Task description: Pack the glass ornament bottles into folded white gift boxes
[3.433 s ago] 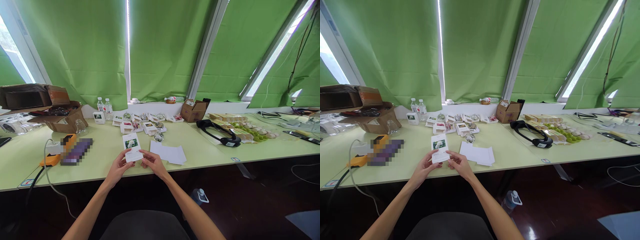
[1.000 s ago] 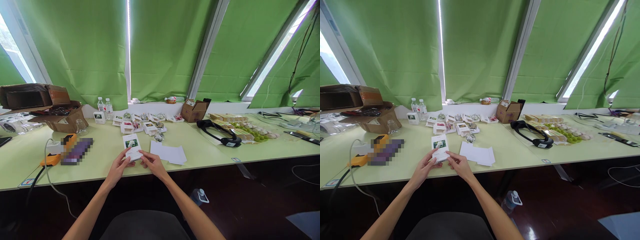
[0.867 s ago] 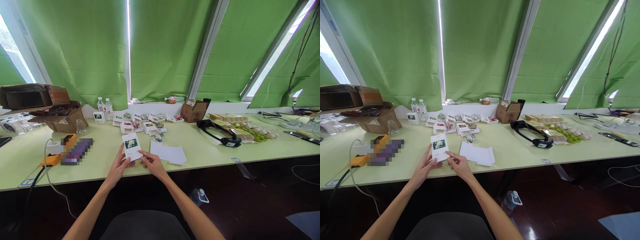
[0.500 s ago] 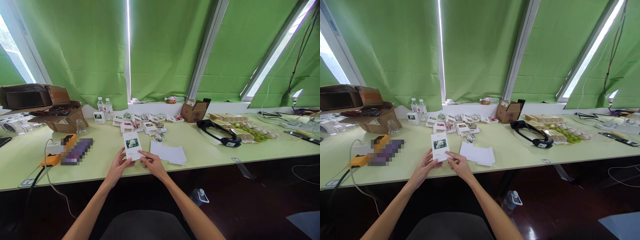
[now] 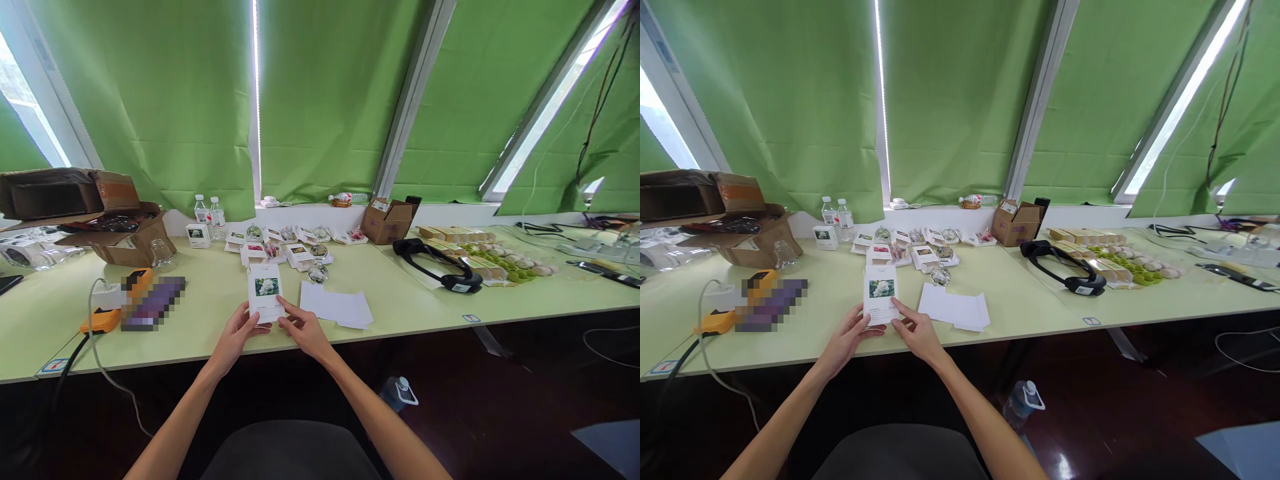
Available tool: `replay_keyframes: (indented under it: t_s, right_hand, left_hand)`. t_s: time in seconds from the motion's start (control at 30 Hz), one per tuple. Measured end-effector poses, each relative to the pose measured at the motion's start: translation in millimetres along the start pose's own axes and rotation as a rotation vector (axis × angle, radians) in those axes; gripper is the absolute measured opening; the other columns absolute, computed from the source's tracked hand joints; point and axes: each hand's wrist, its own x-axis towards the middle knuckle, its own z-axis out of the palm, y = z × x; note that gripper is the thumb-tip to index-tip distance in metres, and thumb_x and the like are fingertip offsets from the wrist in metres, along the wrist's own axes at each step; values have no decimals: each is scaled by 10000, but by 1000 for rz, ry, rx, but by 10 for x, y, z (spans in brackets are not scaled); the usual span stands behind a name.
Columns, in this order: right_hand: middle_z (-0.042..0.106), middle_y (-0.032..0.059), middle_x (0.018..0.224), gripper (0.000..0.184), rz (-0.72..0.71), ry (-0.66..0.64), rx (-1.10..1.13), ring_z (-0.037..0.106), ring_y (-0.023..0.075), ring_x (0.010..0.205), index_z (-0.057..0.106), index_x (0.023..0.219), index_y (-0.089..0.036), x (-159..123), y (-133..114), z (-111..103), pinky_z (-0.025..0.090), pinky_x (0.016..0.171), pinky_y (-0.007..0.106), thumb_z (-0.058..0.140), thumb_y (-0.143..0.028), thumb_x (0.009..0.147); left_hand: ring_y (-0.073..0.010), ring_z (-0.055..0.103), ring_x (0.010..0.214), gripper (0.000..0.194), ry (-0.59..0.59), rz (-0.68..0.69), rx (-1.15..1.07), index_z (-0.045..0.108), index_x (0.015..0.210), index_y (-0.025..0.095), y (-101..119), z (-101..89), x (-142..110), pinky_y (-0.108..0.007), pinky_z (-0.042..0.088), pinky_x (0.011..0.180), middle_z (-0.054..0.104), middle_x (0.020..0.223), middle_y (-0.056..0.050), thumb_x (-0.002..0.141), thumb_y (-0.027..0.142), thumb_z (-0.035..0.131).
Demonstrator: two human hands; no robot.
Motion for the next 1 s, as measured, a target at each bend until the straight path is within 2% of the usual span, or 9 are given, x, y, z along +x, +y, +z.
replay_keyframes:
  t_s: [0.2, 0.57, 0.8, 1.0]
  right_hand:
    - [680, 25, 914, 538, 11, -14, -35, 439, 121, 626, 520, 1349, -243, -6, 29, 5, 428, 532, 239, 555, -460, 859]
    - [699, 44, 968, 597, 28, -29, 20, 495, 155, 674, 524, 1349, -253, 2, 28, -10, 459, 571, 275, 579, -536, 826]
    - [675, 17, 980, 558, 19, -91, 43, 536, 164, 721, 527, 1342, -275, -20, -18, -38, 456, 617, 283, 477, -578, 877]
    - [657, 43, 929, 595, 0, -161, -10, 525, 182, 770, 587, 1288, -207, -11, -77, -75, 432, 644, 281, 418, -618, 892]
  left_hand:
    - [-284, 634, 1015, 495, 2, -11, -45, 534, 1283, 164, -45, -32, 35, -457, 529, 878, 591, 1276, -132, 904, 479, 490]
    - [-203, 668, 891, 561, -13, -20, 87, 411, 1379, 236, -39, -44, 29, -455, 530, 902, 556, 1302, -113, 875, 425, 567]
    - [-187, 682, 804, 666, -17, -11, 99, 317, 1424, 262, 4, -7, 14, -443, 549, 847, 538, 1316, -140, 846, 401, 616]
    - [-173, 680, 744, 799, 2, -30, 116, 231, 1455, 280, 5, -11, 23, -436, 560, 783, 512, 1342, -153, 799, 373, 678]
